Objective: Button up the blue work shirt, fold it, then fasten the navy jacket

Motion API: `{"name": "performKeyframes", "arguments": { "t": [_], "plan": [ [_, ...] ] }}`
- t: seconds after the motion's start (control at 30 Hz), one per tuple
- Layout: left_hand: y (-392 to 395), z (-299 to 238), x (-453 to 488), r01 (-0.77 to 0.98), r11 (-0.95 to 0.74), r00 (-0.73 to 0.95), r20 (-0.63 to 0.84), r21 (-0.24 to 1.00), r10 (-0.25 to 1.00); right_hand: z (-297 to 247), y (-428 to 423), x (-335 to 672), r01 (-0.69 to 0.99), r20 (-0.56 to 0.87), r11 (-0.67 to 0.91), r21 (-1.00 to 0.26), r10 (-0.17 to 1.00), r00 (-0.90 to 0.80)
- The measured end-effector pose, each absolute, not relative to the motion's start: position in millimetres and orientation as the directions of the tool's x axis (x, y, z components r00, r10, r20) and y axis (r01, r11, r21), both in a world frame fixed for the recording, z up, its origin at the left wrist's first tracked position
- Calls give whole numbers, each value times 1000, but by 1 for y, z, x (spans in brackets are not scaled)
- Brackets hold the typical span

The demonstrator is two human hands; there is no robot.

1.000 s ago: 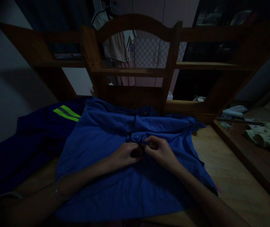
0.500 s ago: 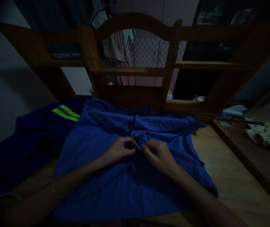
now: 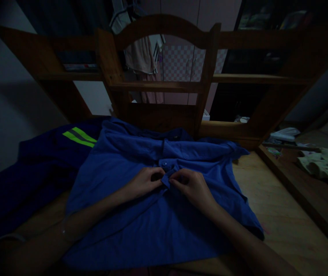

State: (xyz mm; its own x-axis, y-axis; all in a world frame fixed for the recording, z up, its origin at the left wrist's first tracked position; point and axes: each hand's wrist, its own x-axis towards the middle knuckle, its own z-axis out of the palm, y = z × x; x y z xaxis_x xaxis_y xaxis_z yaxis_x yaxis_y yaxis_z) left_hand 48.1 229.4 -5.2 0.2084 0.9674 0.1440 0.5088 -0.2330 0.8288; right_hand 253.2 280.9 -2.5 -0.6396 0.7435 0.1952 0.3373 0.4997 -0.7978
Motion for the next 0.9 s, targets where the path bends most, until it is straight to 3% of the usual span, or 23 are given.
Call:
{"name": "performKeyframes", "arguments": {
  "t": [0.27, 0.67, 0.8, 0.9],
  "plan": [
    [229, -2, 47, 511, -250, 239, 144, 823, 960, -4, 279, 254, 386, 180, 480, -788, 779, -601],
    [227, -2, 48, 548, -451, 316, 325, 704, 891, 0, 280, 254, 333, 140, 437, -836, 756, -640],
    [227, -2, 50, 539, -415, 283, 306, 733, 909, 1, 280, 253, 317, 104, 394, -863, 751, -652],
    [228, -5, 52, 474, -294, 236, 201, 830, 951, -2, 280, 252, 315, 82, 379, -870, 741, -666]
  ]
}}
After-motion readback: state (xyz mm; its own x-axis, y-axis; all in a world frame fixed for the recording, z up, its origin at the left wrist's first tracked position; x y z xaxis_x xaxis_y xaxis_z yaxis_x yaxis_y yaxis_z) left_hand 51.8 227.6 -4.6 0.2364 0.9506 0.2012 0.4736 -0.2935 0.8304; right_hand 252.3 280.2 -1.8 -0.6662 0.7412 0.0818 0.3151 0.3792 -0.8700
